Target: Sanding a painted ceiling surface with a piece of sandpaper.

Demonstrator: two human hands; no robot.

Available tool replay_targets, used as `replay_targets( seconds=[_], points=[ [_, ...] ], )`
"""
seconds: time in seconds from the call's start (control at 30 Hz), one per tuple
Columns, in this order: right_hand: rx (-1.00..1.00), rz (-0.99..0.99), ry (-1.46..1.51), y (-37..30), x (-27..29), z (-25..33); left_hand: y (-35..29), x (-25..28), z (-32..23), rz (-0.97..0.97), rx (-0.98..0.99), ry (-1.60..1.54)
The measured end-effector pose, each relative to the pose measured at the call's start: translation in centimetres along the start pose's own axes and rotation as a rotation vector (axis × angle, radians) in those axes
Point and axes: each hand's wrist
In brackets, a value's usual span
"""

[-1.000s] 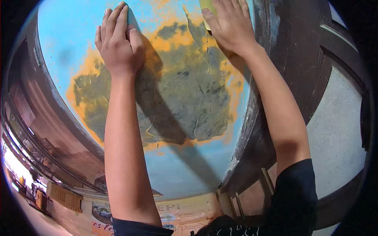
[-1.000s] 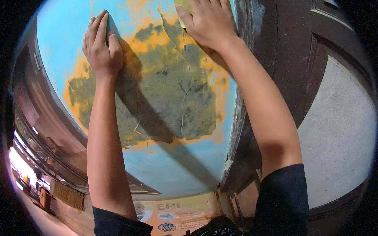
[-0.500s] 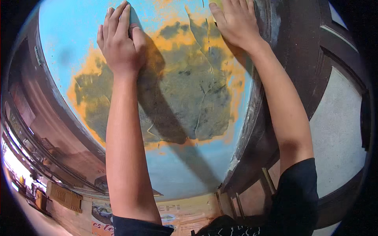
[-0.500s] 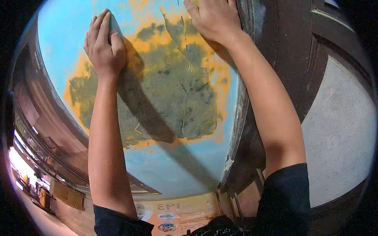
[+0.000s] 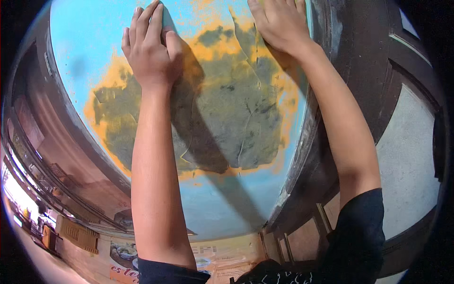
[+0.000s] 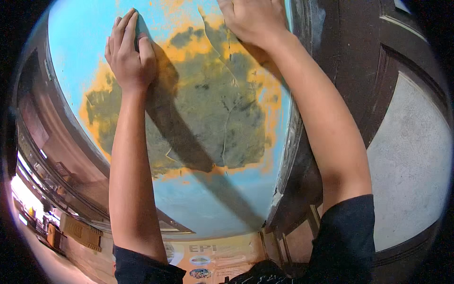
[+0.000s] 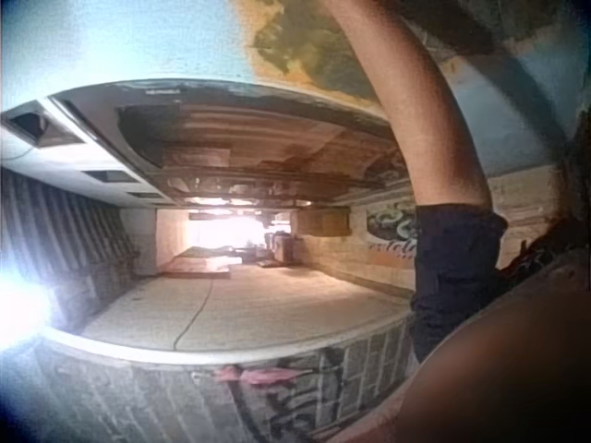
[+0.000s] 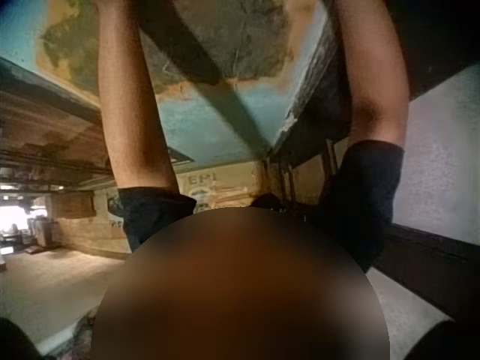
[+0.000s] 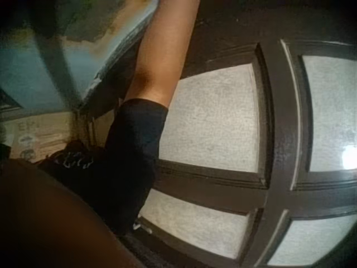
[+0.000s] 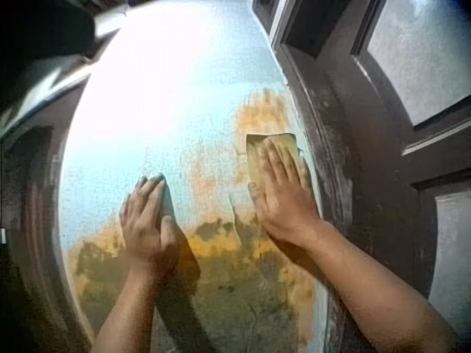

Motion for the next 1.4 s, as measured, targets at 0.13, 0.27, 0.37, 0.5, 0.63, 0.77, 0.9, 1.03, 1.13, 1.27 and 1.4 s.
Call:
replay_targets(
  seconds=[0.13, 0.27, 0.37, 0.5, 0.63, 0.77, 0.9, 1.03, 1.13, 1.27, 1.4],
  points=[
    [0.014, 0.022, -0.037, 3.1, 0.4, 1.2, -0.3, -0.2, -0.2, 0.007, 0.003, -0.017],
    [0.002, -0.029, -0.117, 2.3, 0.3, 3.3, -0.4, -0.2, -0.2, 0.002, 0.016, -0.006],
    [0.024, 0.072, 0.021, -0.8, 0.0, 4.5, -0.3, -0.1, -0.2, 0.000, 0.027, -0.009],
    [-0.034, 0.092, -0.107, -1.0, -0.1, 6.0, -0.3, -0.3, -0.5, -0.001, 0.045, -0.012],
    [0.001, 0.002, 0.003, 2.7, 0.6, 7.2, -0.4, -0.4, -0.2, 0.004, 0.045, -0.004],
    [0.028, -0.087, 0.037, 2.7, -1.5, 7.5, -0.5, -0.1, -0.1, 0.018, 0.056, -0.013],
    [0.152, -0.355, -0.032, -1.2, -5.5, 9.1, -0.6, -0.1, -0.2, 0.026, 0.057, -0.027],
    [0.111, -0.363, -0.156, 0.2, -3.7, 10.1, -0.6, 0.0, -0.2, 0.027, 0.063, -0.050],
    [0.076, 0.087, 0.060, 3.4, 1.3, 11.8, -0.6, 0.0, 0.0, 0.030, 0.079, -0.051],
    [0.008, 0.028, -0.084, 2.4, -0.7, 13.1, -0.4, 0.0, 0.1, 0.036, 0.110, -0.115],
    [-0.002, -0.140, -0.492, -1.0, -2.8, 14.7, -0.3, 0.0, 0.1, 0.010, 0.144, -0.230]
  ],
)
Point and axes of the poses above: each hand's wrist, its own y-axis towards the middle knuckle, its own x-axis out of the back of the hand, z = x × y, and after that the axes turned 6 degrees about -y, right-handed
